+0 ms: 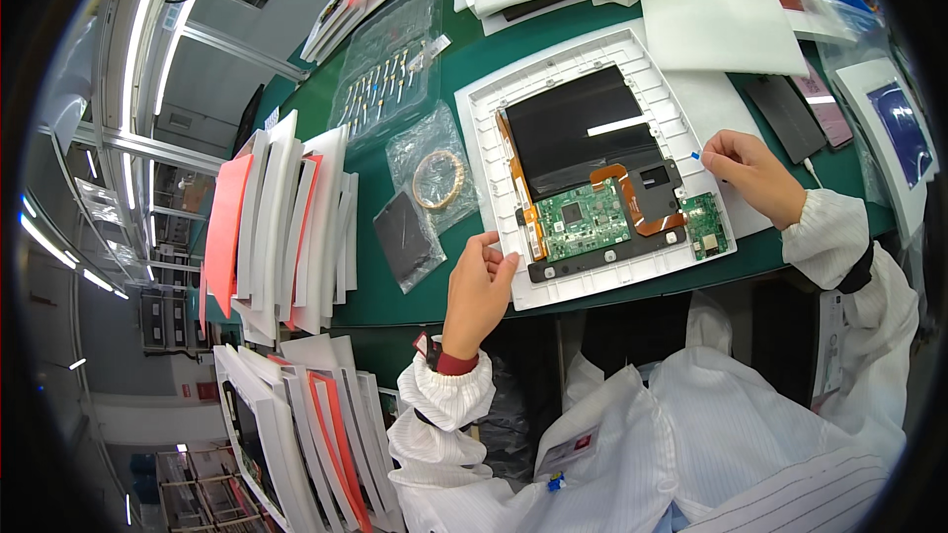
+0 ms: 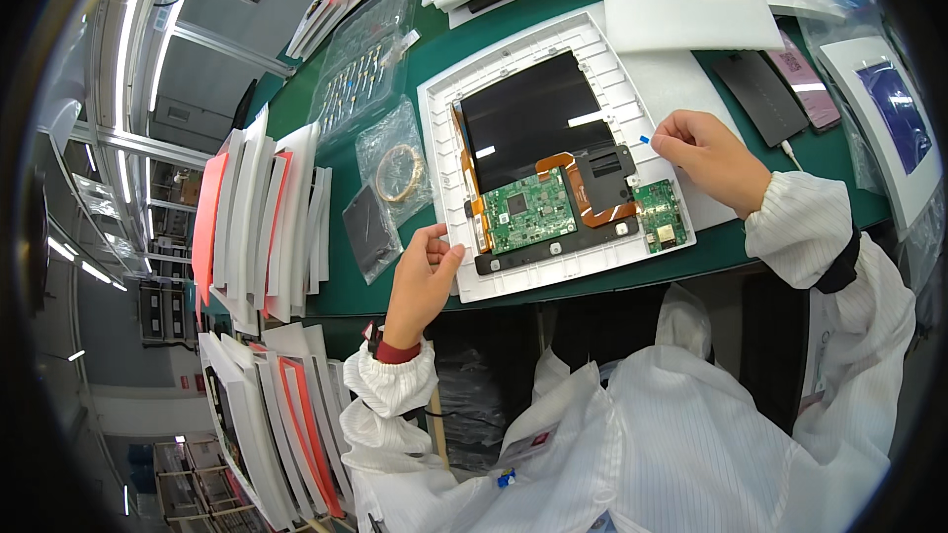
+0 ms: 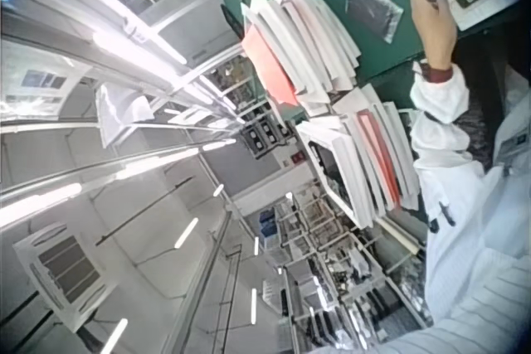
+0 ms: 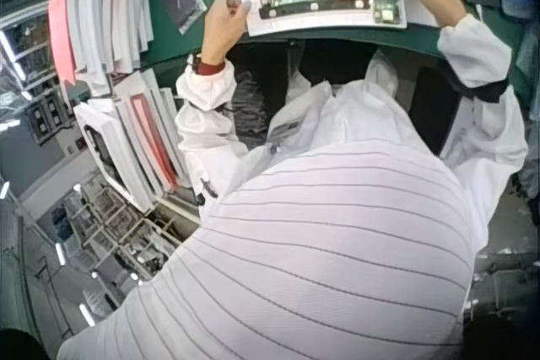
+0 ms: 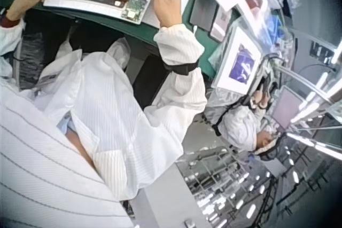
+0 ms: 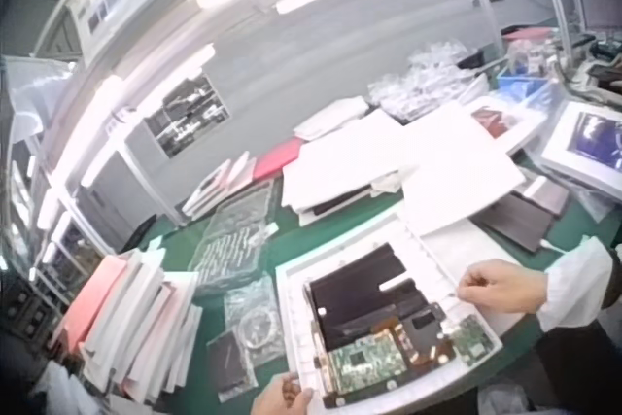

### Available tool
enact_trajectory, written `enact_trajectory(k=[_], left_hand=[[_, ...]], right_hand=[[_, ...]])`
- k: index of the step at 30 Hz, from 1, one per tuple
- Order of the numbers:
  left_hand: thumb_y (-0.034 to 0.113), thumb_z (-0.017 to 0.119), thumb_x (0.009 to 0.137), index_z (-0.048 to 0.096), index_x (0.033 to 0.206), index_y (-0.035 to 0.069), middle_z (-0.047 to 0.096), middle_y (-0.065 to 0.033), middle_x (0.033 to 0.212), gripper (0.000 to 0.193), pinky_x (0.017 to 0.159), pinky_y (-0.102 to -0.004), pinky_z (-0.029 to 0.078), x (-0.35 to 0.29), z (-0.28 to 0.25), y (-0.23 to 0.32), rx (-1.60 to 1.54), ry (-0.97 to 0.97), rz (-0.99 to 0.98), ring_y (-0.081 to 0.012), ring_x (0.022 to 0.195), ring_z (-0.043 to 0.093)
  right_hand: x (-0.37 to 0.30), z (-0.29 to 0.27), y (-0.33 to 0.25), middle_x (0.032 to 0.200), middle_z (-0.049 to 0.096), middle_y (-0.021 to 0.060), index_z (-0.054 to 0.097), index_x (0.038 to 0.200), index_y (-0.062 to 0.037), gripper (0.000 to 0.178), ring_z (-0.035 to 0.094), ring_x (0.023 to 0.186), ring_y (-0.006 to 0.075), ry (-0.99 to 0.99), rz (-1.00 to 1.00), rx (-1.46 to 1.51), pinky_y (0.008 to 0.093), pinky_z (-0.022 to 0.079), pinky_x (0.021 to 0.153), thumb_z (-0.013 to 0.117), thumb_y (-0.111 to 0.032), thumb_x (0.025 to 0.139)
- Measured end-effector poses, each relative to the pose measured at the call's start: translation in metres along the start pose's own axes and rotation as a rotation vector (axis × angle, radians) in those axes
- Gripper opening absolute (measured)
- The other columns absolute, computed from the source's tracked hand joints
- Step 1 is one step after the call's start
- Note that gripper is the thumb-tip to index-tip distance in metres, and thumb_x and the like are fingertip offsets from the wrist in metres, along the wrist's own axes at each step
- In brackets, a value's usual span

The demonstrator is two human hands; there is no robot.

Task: Assembling, inspecting, and packaging electronic display components at a factory workstation.

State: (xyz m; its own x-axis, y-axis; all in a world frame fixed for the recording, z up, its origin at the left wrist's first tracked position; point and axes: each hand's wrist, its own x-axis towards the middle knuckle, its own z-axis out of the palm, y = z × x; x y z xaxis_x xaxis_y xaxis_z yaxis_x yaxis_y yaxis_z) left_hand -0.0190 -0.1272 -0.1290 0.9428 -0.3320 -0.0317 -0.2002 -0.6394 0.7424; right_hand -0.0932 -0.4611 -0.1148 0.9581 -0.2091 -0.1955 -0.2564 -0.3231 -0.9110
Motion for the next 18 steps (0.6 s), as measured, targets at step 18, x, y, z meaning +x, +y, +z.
enact_trajectory(k=[18], left_hand=[[0.006,0.061,0.076,0.062,0.093,-0.001,0.061,-0.0116,0.08,0.018,0.07,-0.0288,0.045,0.007,0.016,0.05,0.473,0.265,0.329,-0.0197,0.072,0.058]], right_hand=[[0.006,-0.013,0.006,0.071,0.047,-0.0011,0.054,0.086,-0.0033,0.017,0.04,0.064,0.0062,-0.096,0.046,0.022,0.0205,0.035,0.058,0.052,-0.02,0.087]])
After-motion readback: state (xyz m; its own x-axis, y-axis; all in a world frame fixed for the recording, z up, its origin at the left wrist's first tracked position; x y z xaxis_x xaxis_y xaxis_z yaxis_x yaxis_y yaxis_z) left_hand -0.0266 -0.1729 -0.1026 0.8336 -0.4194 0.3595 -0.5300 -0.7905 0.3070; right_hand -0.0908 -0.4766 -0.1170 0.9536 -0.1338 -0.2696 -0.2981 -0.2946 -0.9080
